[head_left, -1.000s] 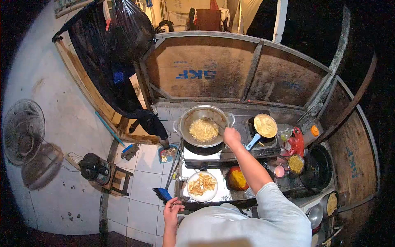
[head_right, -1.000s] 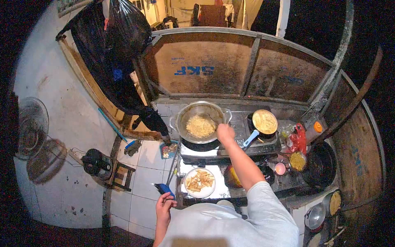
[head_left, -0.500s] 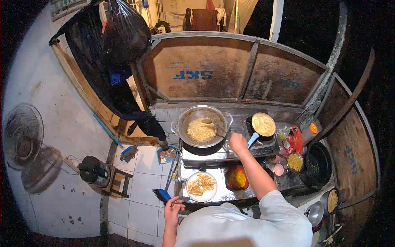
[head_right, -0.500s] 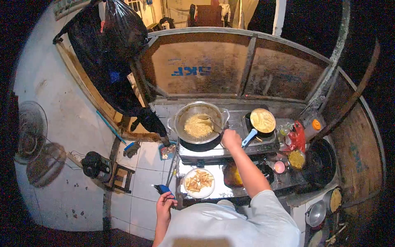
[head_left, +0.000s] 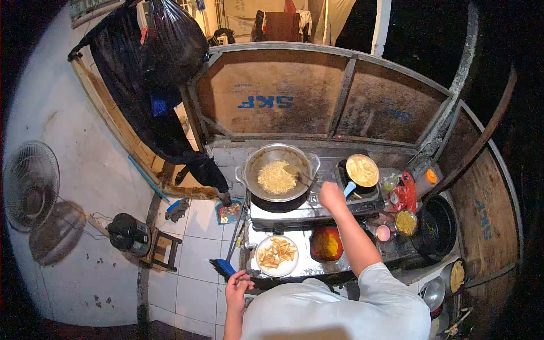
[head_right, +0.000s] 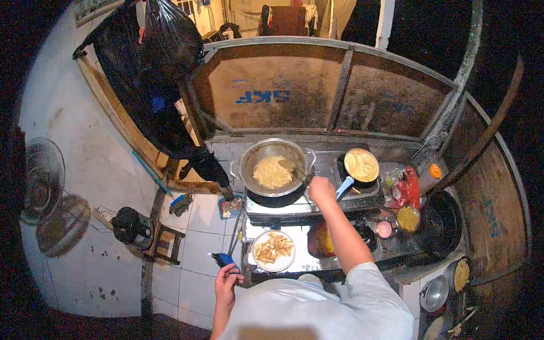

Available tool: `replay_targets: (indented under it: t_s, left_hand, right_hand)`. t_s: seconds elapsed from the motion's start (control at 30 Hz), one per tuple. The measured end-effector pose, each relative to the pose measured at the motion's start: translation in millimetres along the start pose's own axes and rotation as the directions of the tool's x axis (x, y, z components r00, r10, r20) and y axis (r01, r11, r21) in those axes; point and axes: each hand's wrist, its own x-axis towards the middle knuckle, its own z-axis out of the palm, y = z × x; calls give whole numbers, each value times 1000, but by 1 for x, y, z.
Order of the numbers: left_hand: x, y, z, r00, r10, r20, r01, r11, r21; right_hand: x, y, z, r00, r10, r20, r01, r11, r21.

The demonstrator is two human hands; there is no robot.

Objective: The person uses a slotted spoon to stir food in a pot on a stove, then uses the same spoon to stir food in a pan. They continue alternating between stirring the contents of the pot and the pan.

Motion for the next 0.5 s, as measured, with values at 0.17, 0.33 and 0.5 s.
replay_targets:
  t_s: [0.17, 0.33, 0.5]
  left_hand:
    - [-1, 1, 0, 1000, 2, -11, -2, 1000, 10]
    - [-2, 5, 2, 1000, 0, -9, 0, 1000, 20]
    - [-1, 2, 3, 1000, -10, -5, 10, 999, 40]
  right_hand:
    - [-5, -2, 13, 999, 2, 48, 2, 997, -76]
    - [-11, -25, 9, 998, -63, 29, 64, 996, -65]
    - [-11, -52, 26, 979, -204, -7, 202, 975, -94]
